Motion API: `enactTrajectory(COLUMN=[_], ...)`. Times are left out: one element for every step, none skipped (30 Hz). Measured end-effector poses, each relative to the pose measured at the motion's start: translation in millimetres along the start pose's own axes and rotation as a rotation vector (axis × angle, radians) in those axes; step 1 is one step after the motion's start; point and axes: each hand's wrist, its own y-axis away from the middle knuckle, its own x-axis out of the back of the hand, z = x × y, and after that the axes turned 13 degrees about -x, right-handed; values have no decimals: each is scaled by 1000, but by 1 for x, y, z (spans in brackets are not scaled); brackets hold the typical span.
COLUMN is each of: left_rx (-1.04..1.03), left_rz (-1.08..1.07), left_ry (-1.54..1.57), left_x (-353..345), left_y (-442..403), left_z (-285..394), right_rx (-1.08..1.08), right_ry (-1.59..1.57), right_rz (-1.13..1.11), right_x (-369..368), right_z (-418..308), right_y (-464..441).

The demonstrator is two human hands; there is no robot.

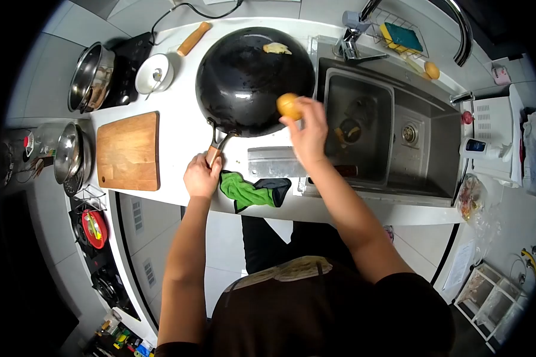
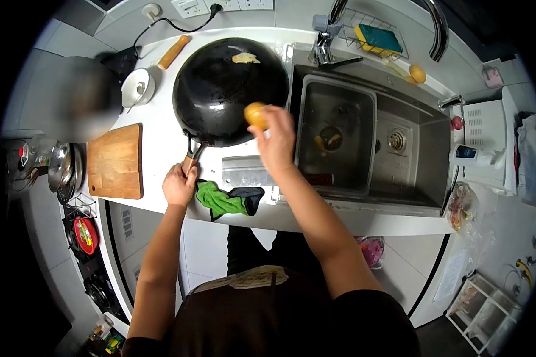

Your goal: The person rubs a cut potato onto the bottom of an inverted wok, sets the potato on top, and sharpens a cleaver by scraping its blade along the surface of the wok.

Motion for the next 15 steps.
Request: enactTrajectory(left_rx=[1,-9,-20,-12,-9,6,17,11,-1,-9,-9,-11,-12,-10,2], left_rz=[-11,4,28,26,25,1,-22,-21,0,14,7,8,11,10,-10], left_ry=[3,0,-4,1,-1,14,31,32,22,12,14,20,24,23,11], left_x=[-1,-2,-2,-1,0,2,3,2,0,0,-1,-1,0,1,0], left_y=[3,4,1,1,1,1,0,-2,-2,0,3,2,1,1,1], left_z=[0,-1,0,1,1,2,2,2,1,2,1,1,1,0,1], right_rx=[116,164,166,74,-24,-141,-180,-133,-84,51,133,111,90,-56,-201], right_ry=[5,14,15,-11,-38,-50,-47,-34,-21,26,36,41,44,29,16], right_rz=[-117,-139,-137,-35,63,81,69,38,3,-101,-152,-139,-125,-72,-18], right_x=[1,1,1,1,2,5,8,7,8,9,11,11,11,15,18], right_z=[-8,-11,-7,-3,2,8,14,15,9,3,-2,2,8,16,20], right_y=[9,8,1,-7,-14,-21,-22,-15,-6,-1,4,0,-8,-20,-30])
